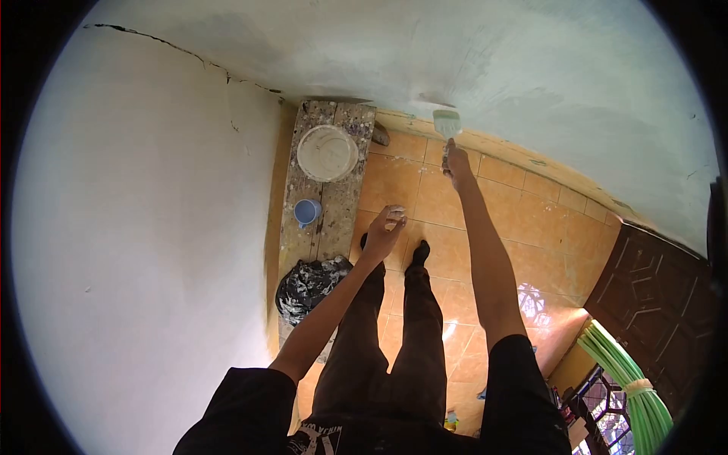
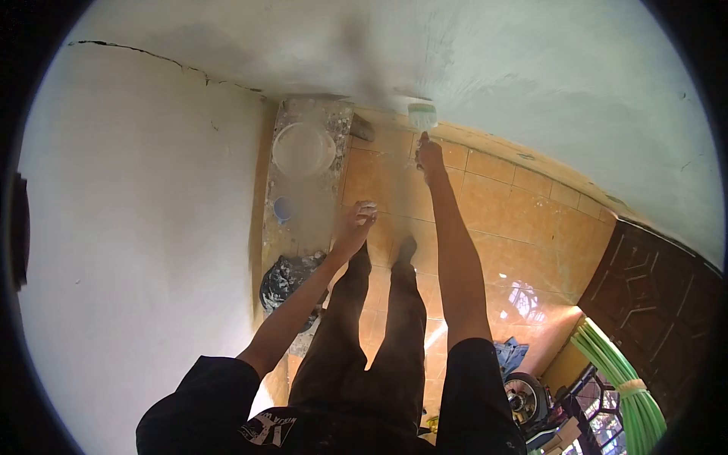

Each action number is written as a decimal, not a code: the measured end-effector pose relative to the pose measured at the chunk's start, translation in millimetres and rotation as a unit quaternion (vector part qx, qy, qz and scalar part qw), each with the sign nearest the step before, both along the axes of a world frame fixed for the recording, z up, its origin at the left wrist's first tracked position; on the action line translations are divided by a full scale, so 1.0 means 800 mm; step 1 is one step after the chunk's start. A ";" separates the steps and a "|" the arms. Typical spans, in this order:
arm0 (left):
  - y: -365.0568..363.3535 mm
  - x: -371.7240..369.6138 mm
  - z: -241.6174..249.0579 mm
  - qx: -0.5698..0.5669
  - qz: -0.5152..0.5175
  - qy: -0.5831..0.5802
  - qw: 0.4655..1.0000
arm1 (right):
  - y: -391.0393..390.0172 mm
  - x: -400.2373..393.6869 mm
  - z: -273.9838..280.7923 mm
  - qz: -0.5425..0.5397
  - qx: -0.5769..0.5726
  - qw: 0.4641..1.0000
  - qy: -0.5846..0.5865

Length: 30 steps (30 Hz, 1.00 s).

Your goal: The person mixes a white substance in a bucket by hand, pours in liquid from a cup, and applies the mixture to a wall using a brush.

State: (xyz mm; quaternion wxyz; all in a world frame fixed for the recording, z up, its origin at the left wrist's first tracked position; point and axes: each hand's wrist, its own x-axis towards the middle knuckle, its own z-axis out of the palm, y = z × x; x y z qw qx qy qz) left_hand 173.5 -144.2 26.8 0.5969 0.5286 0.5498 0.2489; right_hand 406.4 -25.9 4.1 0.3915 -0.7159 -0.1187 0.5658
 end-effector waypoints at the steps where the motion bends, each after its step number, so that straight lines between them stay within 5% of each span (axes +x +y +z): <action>1: 0.001 0.001 0.004 -0.002 -0.006 0.004 1.000 | 0.008 0.006 -0.005 -0.007 -0.006 1.000 0.011; 6: -0.004 0.007 0.013 -0.012 -0.012 0.012 1.000 | 0.025 0.018 0.076 -0.047 0.043 0.994 0.093; 15: -0.024 0.028 0.001 0.015 -0.035 0.019 0.999 | -0.011 -0.007 0.287 -0.024 0.280 0.960 -0.013; 18: -0.023 0.035 0.001 0.003 -0.036 0.021 0.999 | 0.003 -0.003 0.248 -0.016 0.365 0.930 -0.035; 24: -0.001 0.036 0.034 -0.016 -0.038 0.038 0.998 | 0.018 0.016 0.056 0.005 0.301 0.943 -0.142; 30: 0.003 0.014 0.020 -0.001 -0.017 0.023 1.000 | -0.006 -0.004 -0.042 -0.023 0.001 0.999 -0.026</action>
